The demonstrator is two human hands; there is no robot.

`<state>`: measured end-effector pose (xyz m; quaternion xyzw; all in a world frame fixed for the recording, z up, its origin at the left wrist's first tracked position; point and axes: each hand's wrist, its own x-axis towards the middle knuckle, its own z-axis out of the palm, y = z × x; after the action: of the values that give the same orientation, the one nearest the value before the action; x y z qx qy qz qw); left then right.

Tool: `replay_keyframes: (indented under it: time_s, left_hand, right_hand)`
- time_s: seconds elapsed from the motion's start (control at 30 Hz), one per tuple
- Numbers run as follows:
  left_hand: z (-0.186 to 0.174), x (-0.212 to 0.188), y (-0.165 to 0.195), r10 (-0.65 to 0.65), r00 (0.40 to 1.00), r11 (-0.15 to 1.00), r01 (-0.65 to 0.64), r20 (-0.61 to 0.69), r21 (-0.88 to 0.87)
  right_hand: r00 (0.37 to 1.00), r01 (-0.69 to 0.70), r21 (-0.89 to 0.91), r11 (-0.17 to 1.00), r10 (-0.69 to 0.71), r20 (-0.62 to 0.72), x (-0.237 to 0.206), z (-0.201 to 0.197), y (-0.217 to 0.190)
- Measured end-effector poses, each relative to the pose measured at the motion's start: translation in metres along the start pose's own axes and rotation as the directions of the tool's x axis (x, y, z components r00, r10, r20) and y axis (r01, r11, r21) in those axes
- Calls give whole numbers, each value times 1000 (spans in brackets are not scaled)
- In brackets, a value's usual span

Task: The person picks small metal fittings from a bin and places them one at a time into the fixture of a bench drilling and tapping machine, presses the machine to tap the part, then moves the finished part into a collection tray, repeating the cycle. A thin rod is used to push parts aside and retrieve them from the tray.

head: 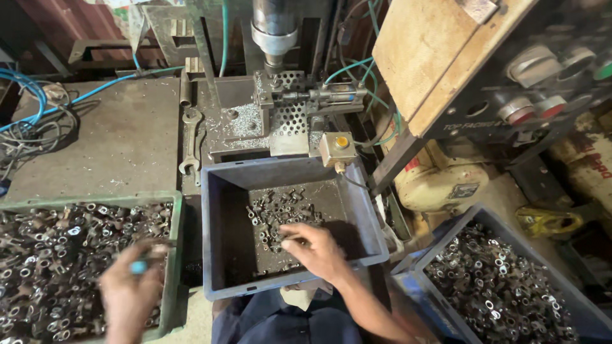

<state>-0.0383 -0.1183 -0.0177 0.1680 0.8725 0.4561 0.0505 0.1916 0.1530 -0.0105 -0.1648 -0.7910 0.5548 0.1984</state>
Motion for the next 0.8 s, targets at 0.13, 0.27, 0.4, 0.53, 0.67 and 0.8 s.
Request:
replay_keyframes:
  time_s: [0.13,0.27,0.4,0.53,0.67,0.8]
  left_hand:
    - [45,-34,64,189,965,966,-150,183,-209]
    - [67,-45,104,323,923,941,-288,210,-179]
    - [76,-48,113,247,922,949,-169,299,-266]
    - [85,-53,111,191,905,926,-38,379,-375]
    - [84,-53,109,215,879,939,-66,426,-338]
    - [85,-53,110,294,876,937,-185,383,-295]
  right_hand:
    - [975,-126,477,870,21,219,13,24,3]
    - [980,-42,461,886,-53,191,10,26,11]
    - [988,-12,438,899,-56,143,3,17,20]
    - [991,10,407,913,-63,118,-1,20,24]
    - [983,-145,591,794,48,176,-3,17,26]
    - [984,-158,638,754,70,161,-9,8,26]
